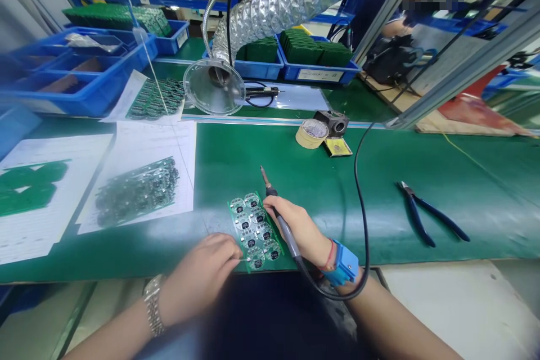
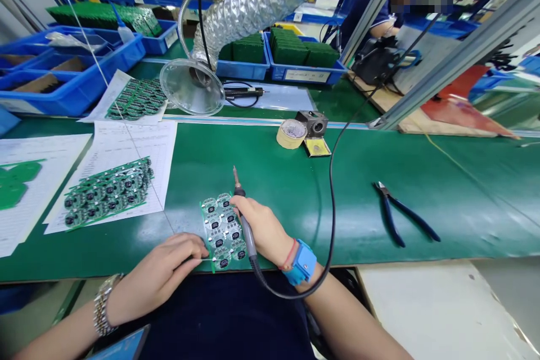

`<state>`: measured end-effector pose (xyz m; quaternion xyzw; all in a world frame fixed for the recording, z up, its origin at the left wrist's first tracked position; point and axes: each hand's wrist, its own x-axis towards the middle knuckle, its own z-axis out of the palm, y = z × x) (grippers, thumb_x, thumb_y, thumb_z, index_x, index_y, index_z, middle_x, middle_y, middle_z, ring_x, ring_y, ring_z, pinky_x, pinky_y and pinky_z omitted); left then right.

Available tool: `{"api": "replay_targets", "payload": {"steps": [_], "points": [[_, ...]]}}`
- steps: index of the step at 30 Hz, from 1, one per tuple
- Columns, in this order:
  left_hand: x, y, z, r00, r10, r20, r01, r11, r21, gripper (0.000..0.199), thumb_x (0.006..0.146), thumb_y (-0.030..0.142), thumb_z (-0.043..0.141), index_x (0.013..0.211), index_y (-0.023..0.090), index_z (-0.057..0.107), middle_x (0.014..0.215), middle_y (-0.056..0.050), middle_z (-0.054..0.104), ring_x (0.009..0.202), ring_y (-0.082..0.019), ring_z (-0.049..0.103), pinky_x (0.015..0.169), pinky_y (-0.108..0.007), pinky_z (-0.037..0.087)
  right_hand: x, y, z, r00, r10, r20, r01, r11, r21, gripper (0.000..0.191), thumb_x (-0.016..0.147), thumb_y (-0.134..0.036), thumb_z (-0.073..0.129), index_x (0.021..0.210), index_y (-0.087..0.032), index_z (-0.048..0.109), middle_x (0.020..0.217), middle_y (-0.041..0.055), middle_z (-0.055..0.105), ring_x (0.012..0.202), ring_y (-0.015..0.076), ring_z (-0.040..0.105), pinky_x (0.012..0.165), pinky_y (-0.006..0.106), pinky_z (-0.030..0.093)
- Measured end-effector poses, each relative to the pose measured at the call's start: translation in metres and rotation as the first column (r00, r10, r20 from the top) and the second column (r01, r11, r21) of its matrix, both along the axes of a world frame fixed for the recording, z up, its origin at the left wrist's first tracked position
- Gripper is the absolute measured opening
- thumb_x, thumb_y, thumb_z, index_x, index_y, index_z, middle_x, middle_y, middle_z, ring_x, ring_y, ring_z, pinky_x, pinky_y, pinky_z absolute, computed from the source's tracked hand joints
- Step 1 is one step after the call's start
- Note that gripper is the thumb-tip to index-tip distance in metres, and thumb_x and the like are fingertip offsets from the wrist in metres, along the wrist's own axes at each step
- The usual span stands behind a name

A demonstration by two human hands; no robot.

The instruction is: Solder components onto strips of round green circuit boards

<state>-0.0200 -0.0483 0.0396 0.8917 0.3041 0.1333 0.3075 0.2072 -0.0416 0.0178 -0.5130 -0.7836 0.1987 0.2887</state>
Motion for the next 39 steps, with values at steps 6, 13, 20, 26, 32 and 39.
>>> {"api": "replay_targets", "payload": {"steps": [6, 13, 20, 26, 32, 39], "points": [[-0.002, -0.006, 0.003, 0.984, -0.177, 0.013, 0.159, 0.913, 0.376, 0.021, 0.084, 0.011, 0.039, 0.072, 0.019, 0.055, 0.052, 0.003, 0.049, 0.05, -0.011, 0.043, 0.088, -0.041, 0.039, 0.0, -0.007, 0.001, 0.994, -0.035, -0.105, 0.053, 0.984, 0.173, 0.017, 0.087, -0.013, 0.046, 0.101, -0.019, 0.053, 0.086, 0.0043, 0.062, 0.075, 0.0135, 0.058, 0.07, 0.025, 0.046], [0.006, -0.012, 0.002, 0.954, -0.286, 0.093, 0.284, 0.958, 0.028, 0.025, 0.087, 0.025, 0.041, 0.066, 0.018, 0.053, 0.055, 0.002, 0.055, 0.052, -0.01, 0.049, 0.056, -0.025, 0.036, 0.006, -0.023, 0.008, 0.982, 0.0, -0.191, 0.054, 0.96, 0.276, 0.016, 0.082, -0.006, 0.052, 0.091, -0.018, 0.056, 0.087, 0.006, 0.065, 0.08, 0.0152, 0.061, 0.073, 0.028, 0.049], [-0.017, 0.038, 0.014, 0.996, 0.021, 0.081, -0.025, 0.999, 0.047, 0.021, 0.088, 0.025, 0.045, 0.077, 0.02, 0.062, 0.066, 0.001, 0.059, 0.06, -0.01, 0.052, 0.058, -0.02, 0.038, 0.012, -0.032, 0.008, 0.988, 0.007, -0.152, 0.042, 0.949, 0.312, 0.022, 0.081, -0.009, 0.055, 0.101, -0.019, 0.057, 0.072, 0.0035, 0.062, 0.062, 0.0136, 0.058, 0.059, 0.027, 0.049], [-0.013, 0.097, 0.033, 0.981, 0.178, -0.07, -0.149, 0.942, 0.301, 0.023, 0.085, 0.032, 0.046, 0.076, 0.021, 0.064, 0.07, 0.0, 0.06, 0.066, -0.013, 0.052, 0.059, -0.024, 0.037, 0.006, -0.025, 0.017, 0.989, 0.085, -0.122, -0.032, 0.925, 0.379, 0.035, 0.078, -0.014, 0.058, 0.112, -0.02, 0.053, 0.075, 0.0061, 0.059, 0.066, 0.0169, 0.056, 0.057, 0.031, 0.048], [0.001, 0.113, 0.015, 0.993, 0.112, -0.036, -0.107, 0.986, 0.125, 0.017, 0.082, 0.029, 0.051, 0.074, 0.019, 0.062, 0.062, 0.001, 0.05, 0.064, -0.012, 0.048, 0.06, -0.024, 0.038, 0.0, -0.017, 0.015, 0.96, 0.056, -0.274, 0.029, 0.955, 0.296, 0.03, 0.073, -0.006, 0.055, 0.1, -0.018, 0.057, 0.065, 0.0033, 0.057, 0.058, 0.0152, 0.053, 0.054, 0.03, 0.045], [-0.001, 0.116, -0.002, 0.996, 0.083, -0.019, -0.082, 0.995, 0.054, 0.016, 0.083, 0.027, 0.051, 0.075, 0.019, 0.061, 0.063, 0.001, 0.048, 0.066, -0.012, 0.047, 0.061, -0.024, 0.037, 0.0, -0.012, 0.016, 0.951, -0.008, -0.31, 0.051, 0.99, 0.133, 0.018, 0.075, -0.01, 0.053, 0.089, -0.017, 0.061, 0.063, 0.0037, 0.057, 0.057, 0.0156, 0.053, 0.052, 0.03, 0.044]]}}
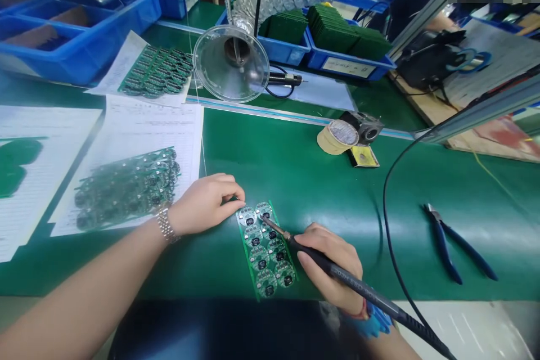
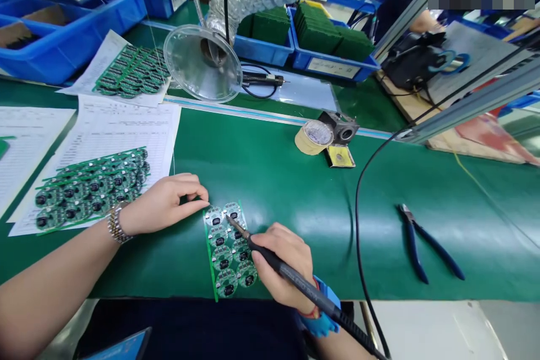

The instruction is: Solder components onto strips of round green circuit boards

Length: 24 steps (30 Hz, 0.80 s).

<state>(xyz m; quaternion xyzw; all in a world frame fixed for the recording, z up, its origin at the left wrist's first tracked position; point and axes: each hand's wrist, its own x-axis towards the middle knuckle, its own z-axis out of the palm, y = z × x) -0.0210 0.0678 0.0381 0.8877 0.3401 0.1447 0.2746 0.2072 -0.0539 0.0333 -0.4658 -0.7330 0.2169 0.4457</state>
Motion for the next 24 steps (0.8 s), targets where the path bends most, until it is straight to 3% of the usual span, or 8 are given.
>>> {"api": "replay_targets", "payload": {"steps": [24], "points": [[0.0013, 0.001, -0.0041, 1.0, -0.009, -0.013, 0.008, 1.0, -0.02, 0.015, 0.082, 0.026, 0.051, 0.073, 0.019, 0.061, 0.065, 0.001, 0.05, 0.067, -0.013, 0.048, 0.061, -0.025, 0.037, -0.0035, 0.0046, -0.0022, 1.0, 0.019, 0.003, -0.018, 0.998, -0.068, 0.02, 0.076, -0.009, 0.055, 0.092, -0.017, 0.061, 0.066, 0.0038, 0.059, 0.059, 0.0155, 0.054, 0.057, 0.032, 0.046]]}}
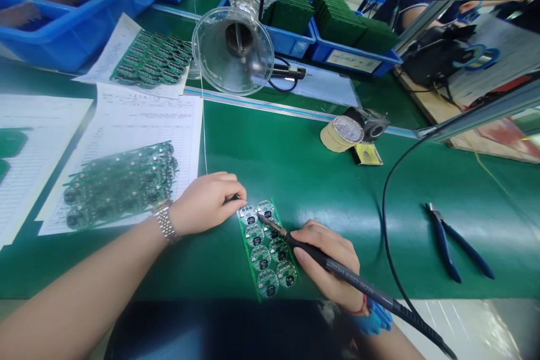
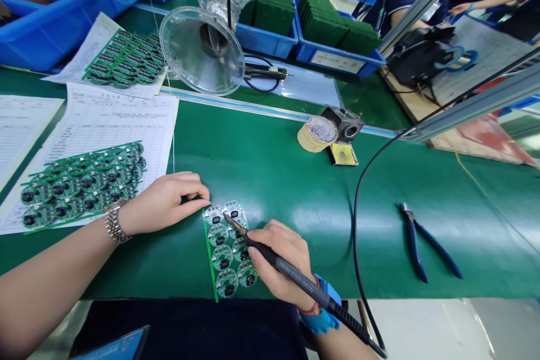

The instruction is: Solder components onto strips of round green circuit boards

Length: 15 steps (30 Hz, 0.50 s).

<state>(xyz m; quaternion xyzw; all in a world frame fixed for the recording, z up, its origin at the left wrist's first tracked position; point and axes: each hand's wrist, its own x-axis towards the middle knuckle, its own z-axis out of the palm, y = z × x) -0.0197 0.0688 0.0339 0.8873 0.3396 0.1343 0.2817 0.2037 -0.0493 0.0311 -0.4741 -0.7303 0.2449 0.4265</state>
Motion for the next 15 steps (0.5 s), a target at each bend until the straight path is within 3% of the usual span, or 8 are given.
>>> {"api": "replay_targets", "payload": {"steps": [15], "points": [[0.003, -0.0006, -0.0001, 0.999, -0.017, -0.036, 0.017, 1.0, 0.002, 0.017, 0.083, 0.025, 0.049, 0.074, 0.018, 0.061, 0.068, 0.0, 0.054, 0.069, -0.013, 0.049, 0.061, -0.025, 0.036, 0.0002, 0.0006, -0.0001, 1.0, 0.014, -0.011, -0.014, 1.0, 0.015, 0.021, 0.075, -0.008, 0.055, 0.093, -0.016, 0.062, 0.066, 0.0043, 0.059, 0.059, 0.0157, 0.054, 0.057, 0.032, 0.047]]}}
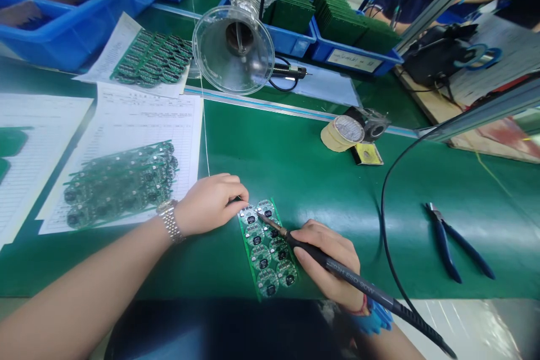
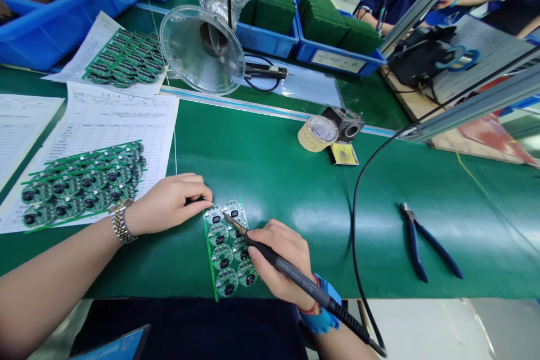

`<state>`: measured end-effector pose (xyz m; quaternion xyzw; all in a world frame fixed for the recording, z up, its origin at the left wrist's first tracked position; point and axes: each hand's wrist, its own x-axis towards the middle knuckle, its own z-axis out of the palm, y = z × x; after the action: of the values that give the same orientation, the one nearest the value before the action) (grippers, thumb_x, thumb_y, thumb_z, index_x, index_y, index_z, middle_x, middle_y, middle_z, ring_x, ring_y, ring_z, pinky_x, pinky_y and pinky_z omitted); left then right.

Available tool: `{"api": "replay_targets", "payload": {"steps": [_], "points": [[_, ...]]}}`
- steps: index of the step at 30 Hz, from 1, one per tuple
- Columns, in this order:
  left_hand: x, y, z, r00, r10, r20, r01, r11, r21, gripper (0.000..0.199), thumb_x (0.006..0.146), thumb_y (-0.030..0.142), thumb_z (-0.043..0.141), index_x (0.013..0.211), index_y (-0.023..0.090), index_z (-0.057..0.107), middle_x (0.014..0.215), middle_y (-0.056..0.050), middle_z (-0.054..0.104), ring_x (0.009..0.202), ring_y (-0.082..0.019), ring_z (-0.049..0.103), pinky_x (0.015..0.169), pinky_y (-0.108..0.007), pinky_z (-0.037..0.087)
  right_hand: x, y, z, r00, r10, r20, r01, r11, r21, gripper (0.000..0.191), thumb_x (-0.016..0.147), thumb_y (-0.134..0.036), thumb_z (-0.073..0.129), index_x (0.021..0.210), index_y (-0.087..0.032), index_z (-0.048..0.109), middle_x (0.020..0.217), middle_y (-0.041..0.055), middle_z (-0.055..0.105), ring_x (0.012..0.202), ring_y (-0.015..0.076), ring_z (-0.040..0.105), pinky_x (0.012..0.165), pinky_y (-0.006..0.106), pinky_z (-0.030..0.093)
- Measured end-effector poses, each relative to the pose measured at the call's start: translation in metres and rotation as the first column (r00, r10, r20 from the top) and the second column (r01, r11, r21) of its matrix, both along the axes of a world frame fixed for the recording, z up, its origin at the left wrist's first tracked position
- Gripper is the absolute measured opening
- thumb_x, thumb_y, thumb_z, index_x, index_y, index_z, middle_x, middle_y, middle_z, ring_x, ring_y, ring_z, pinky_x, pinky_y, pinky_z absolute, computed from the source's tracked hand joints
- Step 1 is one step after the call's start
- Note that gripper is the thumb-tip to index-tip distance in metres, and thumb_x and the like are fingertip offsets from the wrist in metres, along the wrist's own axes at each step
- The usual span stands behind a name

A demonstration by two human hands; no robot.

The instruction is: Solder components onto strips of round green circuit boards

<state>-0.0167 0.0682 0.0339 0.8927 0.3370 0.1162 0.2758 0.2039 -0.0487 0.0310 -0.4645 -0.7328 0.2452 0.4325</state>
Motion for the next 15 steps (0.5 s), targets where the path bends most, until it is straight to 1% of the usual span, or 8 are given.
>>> {"api": "replay_targets", "payload": {"steps": [5, 10, 15], "points": [[-0.0035, 0.0006, 0.0021, 0.999, 0.038, 0.033, -0.038, 0.999, 0.001, 0.016, 0.083, 0.026, 0.05, 0.074, 0.019, 0.062, 0.063, 0.001, 0.049, 0.066, -0.012, 0.047, 0.06, -0.024, 0.036, 0.0027, 0.001, 0.002, 0.999, 0.017, -0.043, -0.017, 1.0, 0.01, 0.021, 0.074, -0.007, 0.054, 0.092, -0.016, 0.062, 0.063, 0.0042, 0.058, 0.057, 0.0154, 0.052, 0.054, 0.031, 0.045], [-0.0002, -0.0017, -0.0002, 0.999, -0.024, 0.036, 0.025, 0.999, -0.026, 0.015, 0.083, 0.023, 0.049, 0.075, 0.018, 0.061, 0.068, 0.001, 0.054, 0.07, -0.013, 0.049, 0.063, -0.025, 0.036, 0.0035, 0.0016, 0.0046, 0.999, 0.032, -0.039, -0.032, 0.999, 0.009, 0.02, 0.074, -0.008, 0.052, 0.089, -0.016, 0.062, 0.064, 0.0041, 0.057, 0.057, 0.0153, 0.051, 0.053, 0.031, 0.044], [0.0025, -0.0041, -0.0028, 0.999, -0.043, 0.018, 0.044, 0.999, -0.02, 0.016, 0.084, 0.024, 0.048, 0.075, 0.018, 0.06, 0.068, 0.0, 0.055, 0.069, -0.013, 0.048, 0.063, -0.026, 0.037, 0.0035, 0.0012, 0.0029, 0.998, 0.042, -0.042, -0.042, 0.999, 0.002, 0.021, 0.073, -0.007, 0.053, 0.09, -0.016, 0.062, 0.066, 0.005, 0.059, 0.058, 0.0154, 0.052, 0.054, 0.032, 0.044]]}}
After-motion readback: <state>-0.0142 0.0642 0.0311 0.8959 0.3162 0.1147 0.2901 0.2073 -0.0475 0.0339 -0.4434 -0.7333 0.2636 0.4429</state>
